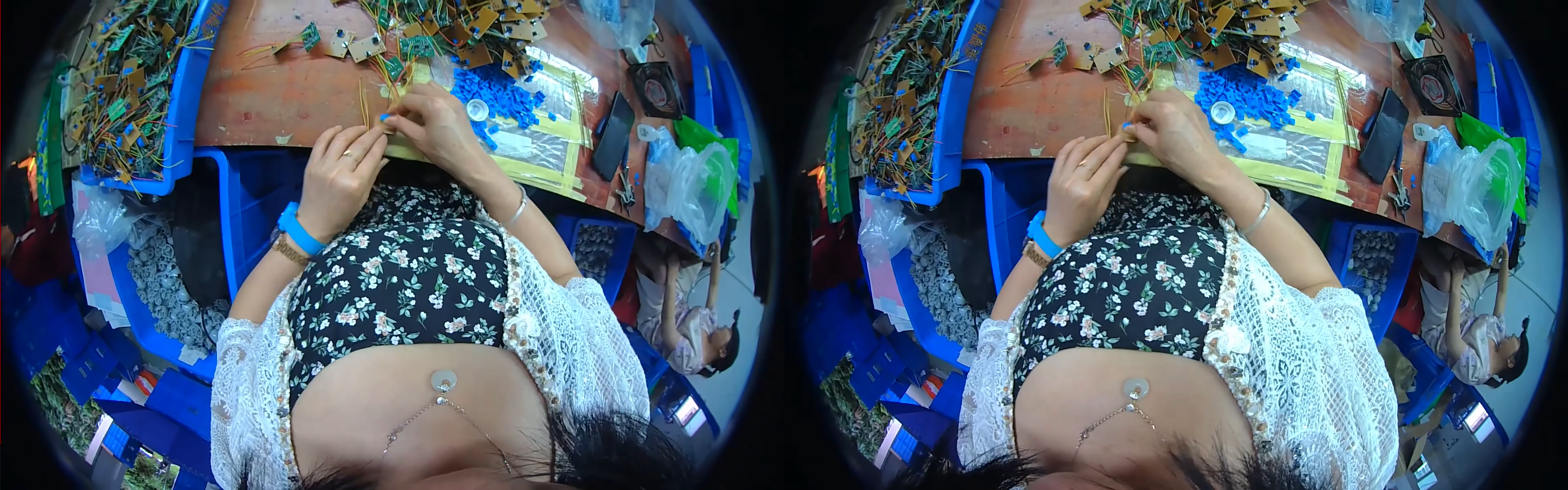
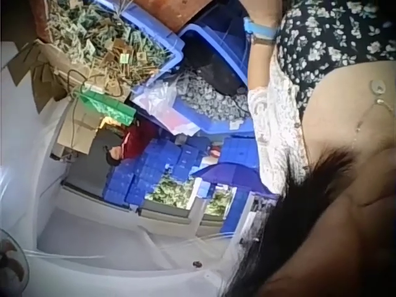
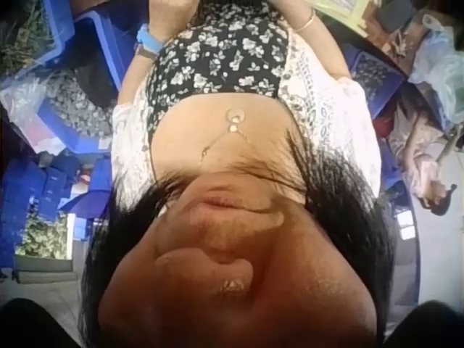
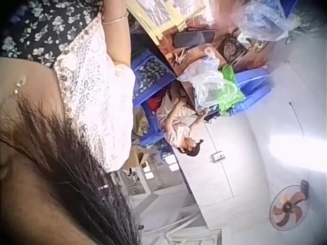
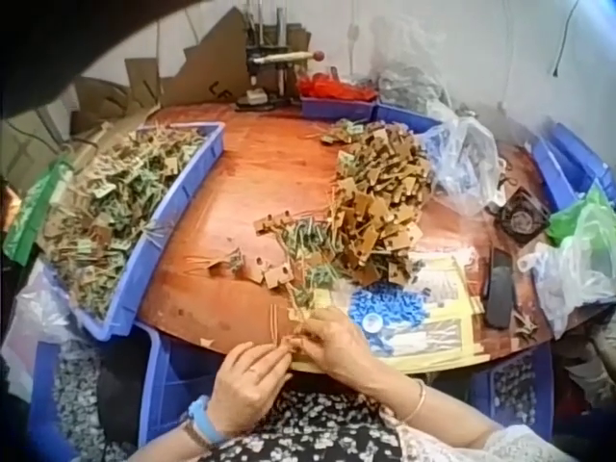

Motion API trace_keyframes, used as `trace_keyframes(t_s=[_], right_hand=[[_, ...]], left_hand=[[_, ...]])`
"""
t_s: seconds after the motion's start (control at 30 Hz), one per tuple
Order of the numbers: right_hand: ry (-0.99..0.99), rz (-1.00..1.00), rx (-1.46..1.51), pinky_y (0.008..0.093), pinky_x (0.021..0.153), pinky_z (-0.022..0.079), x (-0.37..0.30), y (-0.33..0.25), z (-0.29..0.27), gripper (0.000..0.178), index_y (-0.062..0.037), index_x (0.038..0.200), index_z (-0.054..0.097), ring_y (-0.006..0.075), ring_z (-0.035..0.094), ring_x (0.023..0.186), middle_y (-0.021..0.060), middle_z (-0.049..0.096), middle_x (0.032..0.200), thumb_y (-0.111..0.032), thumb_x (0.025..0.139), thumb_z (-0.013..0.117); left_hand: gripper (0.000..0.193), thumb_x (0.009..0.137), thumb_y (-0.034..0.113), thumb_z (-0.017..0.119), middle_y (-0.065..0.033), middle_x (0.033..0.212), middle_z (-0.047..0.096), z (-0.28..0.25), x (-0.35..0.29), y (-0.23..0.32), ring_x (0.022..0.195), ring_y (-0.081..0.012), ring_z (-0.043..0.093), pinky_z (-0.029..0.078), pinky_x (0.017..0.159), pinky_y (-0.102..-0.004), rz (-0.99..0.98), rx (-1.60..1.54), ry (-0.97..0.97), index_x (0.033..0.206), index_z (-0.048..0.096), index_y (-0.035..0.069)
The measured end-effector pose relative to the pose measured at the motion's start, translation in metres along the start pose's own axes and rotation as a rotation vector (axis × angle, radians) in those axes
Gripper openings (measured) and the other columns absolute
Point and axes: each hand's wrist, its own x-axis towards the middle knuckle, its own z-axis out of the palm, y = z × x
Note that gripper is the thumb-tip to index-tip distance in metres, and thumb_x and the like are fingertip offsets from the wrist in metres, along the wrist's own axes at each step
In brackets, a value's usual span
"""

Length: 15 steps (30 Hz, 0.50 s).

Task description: Assembling and sorting small circuit boards with attached sensors on a workbench.

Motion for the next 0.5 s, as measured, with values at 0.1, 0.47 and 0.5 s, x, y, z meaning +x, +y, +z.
trace_keyframes(t_s=[0.1, 0.47, 0.5], right_hand=[[0.13, 0.013, 0.089, 0.0343, 0.062, 0.05, -0.01, -0.001, -0.017, 0.011, -0.0013, 0.09, 0.073, 0.0232, 0.063, 0.073, 0.0089, 0.066, 0.08, -0.009, 0.083, 0.077], [0.22, -0.054, -0.341, 0.0386, 0.075, 0.044, -0.038, 0.011, -0.036, 0.013, -0.0072, 0.088, 0.073, 0.0249, 0.062, 0.086, 0.0039, 0.069, 0.084, -0.003, 0.075, 0.075], [0.222, -0.063, -0.352, 0.0384, 0.076, 0.043, -0.04, 0.014, -0.035, 0.014, -0.0078, 0.088, 0.073, 0.0246, 0.062, 0.088, 0.0034, 0.069, 0.085, -0.003, 0.075, 0.075]], left_hand=[[0.027, 0.083, 0.011, 0.072, -0.0111, 0.115, 0.071, -0.044, 0.013, -0.03, 0.105, -0.0274, 0.067, 0.051, 0.095, -0.044, 0.128, 0.105, 0.234, 0.109, 0.073, 0.003], [0.037, 0.088, 0.022, 0.074, -0.0146, 0.115, 0.069, -0.058, 0.079, -0.137, 0.103, -0.0338, 0.065, 0.05, 0.093, -0.044, -0.003, 0.391, 0.353, 0.119, 0.068, 0.005], [0.036, 0.088, 0.021, 0.073, -0.0158, 0.114, 0.069, -0.033, 0.082, -0.122, 0.102, -0.0351, 0.065, 0.051, 0.09, -0.0441, -0.07, 0.304, 0.321, 0.119, 0.068, 0.004]])
